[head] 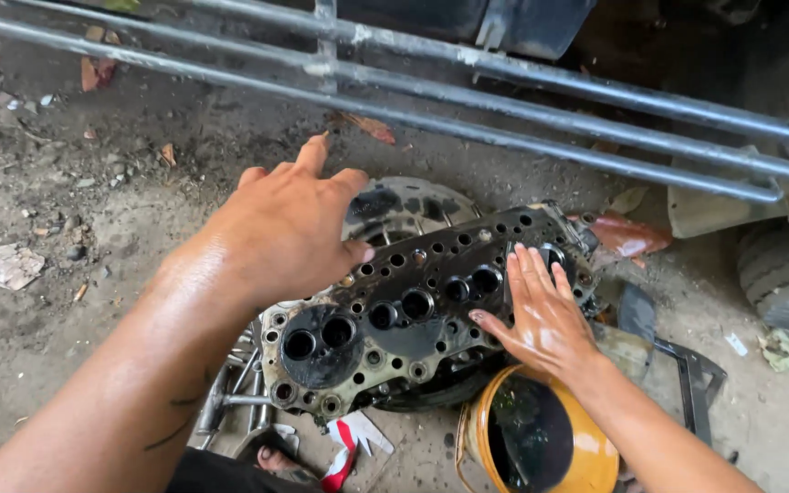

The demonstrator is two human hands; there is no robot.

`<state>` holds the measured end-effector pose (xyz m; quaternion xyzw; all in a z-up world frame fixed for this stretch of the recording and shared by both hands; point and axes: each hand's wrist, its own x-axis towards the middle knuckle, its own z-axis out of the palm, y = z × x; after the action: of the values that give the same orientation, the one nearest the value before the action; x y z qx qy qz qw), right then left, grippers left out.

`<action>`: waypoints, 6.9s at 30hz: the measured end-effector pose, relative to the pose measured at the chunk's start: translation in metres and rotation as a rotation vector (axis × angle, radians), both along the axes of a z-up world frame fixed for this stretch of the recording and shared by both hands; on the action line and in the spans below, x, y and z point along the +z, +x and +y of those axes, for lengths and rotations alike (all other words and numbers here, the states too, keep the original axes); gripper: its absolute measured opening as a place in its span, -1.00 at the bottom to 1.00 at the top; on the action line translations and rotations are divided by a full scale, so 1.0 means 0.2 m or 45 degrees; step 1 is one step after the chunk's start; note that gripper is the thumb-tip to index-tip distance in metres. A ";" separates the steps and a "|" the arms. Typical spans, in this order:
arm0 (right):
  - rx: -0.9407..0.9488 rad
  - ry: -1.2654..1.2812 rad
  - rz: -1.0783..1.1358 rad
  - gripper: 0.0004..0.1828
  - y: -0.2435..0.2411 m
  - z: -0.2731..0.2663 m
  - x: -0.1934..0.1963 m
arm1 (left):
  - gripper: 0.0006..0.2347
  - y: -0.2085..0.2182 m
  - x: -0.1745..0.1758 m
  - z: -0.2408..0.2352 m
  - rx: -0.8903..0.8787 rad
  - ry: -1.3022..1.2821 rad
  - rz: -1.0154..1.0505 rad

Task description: The person scrubs a metal engine cylinder head with a sponge and a scraper, dipping the sponge into a yellow bucket of liquid. The person works on the ground, cleaning the surface and the holes of the engine part.

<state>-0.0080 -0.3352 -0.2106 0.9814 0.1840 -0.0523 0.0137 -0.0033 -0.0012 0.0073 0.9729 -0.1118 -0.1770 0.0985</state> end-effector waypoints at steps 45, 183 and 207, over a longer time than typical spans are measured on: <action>-0.053 0.024 0.040 0.32 -0.27 0.04 0.03 | -0.24 0.04 -0.08 -0.05 -0.131 0.103 -0.004; 0.047 0.125 -0.113 0.19 -0.39 0.35 0.01 | -0.27 -0.09 -0.03 0.10 0.076 0.034 0.173; 0.374 -0.110 -0.689 0.11 -0.58 0.64 -0.20 | -0.36 0.01 -0.17 0.32 0.414 0.145 0.378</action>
<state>-0.1248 -0.2074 -0.2508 0.9211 0.3113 0.2058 0.1113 -0.0014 0.0622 -0.0266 0.9454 0.0722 -0.3060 0.0859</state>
